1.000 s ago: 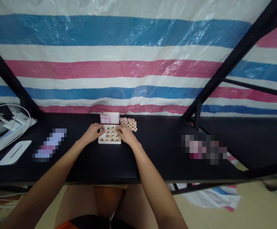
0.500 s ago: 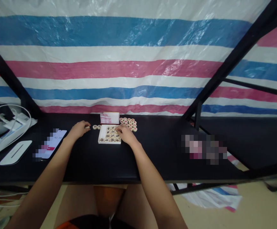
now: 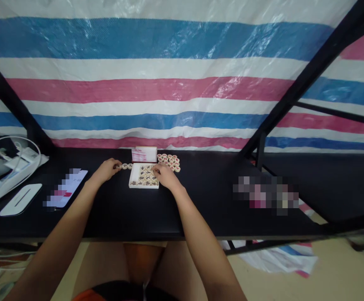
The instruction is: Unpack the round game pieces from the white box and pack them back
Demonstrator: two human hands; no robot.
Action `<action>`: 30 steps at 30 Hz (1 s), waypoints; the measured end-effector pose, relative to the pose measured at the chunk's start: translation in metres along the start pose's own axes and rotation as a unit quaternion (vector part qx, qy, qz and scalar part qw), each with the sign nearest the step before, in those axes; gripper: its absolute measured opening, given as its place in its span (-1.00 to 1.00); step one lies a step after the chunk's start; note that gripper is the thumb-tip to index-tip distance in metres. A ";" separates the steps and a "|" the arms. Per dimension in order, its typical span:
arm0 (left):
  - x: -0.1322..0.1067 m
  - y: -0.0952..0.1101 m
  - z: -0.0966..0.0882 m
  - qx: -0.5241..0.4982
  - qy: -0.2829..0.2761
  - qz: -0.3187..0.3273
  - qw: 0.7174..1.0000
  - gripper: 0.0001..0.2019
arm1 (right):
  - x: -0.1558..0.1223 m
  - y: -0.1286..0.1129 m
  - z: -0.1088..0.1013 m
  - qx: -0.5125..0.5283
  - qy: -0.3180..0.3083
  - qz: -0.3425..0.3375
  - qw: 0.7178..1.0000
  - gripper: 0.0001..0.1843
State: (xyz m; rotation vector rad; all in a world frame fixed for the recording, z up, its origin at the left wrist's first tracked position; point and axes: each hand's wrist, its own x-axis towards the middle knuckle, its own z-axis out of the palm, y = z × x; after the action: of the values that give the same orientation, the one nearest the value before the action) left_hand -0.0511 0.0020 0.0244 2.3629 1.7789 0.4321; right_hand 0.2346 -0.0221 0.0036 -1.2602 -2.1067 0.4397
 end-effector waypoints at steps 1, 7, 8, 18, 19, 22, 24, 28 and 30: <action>-0.001 0.000 0.000 0.000 -0.001 0.002 1.000 -0.78 | 0.000 0.000 0.000 0.001 0.000 -0.001 1.000 -0.80; -0.008 0.017 -0.010 0.020 0.047 0.018 0.999 -0.73 | 0.000 0.000 0.000 0.002 0.004 -0.005 1.000 -0.80; -0.009 0.022 -0.011 0.015 0.051 0.043 0.998 -0.73 | 0.000 0.000 0.000 0.002 0.003 -0.004 1.000 -0.81; -0.017 0.053 -0.011 -0.010 -0.107 0.184 0.977 -0.68 | -0.001 -0.005 -0.002 0.003 -0.001 0.007 1.000 -0.81; -0.017 0.054 -0.010 -0.013 -0.119 0.181 0.976 -0.67 | -0.001 -0.005 -0.002 0.004 -0.001 0.006 1.000 -0.80; -0.017 0.054 -0.011 -0.030 -0.142 0.170 0.975 -0.66 | 0.000 -0.005 -0.002 0.008 -0.002 0.002 1.000 -0.78; -0.016 0.055 -0.011 -0.049 -0.148 0.172 0.973 -0.70 | 0.000 -0.004 -0.002 0.006 -0.004 0.002 1.000 -0.78; -0.015 0.054 -0.008 -0.098 -0.153 0.184 0.966 -0.76 | 0.000 -0.002 -0.001 0.001 -0.003 0.001 1.000 -0.79; -0.014 0.053 -0.006 -0.113 -0.149 0.175 0.967 -0.75 | 0.000 -0.002 -0.001 0.003 -0.001 0.000 1.000 -0.80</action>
State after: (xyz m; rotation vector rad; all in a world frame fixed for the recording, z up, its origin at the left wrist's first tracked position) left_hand -0.0078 -0.0271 0.0435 2.4222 1.1263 0.2822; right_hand 0.2339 -0.0229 0.0052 -1.2565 -2.1058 0.4484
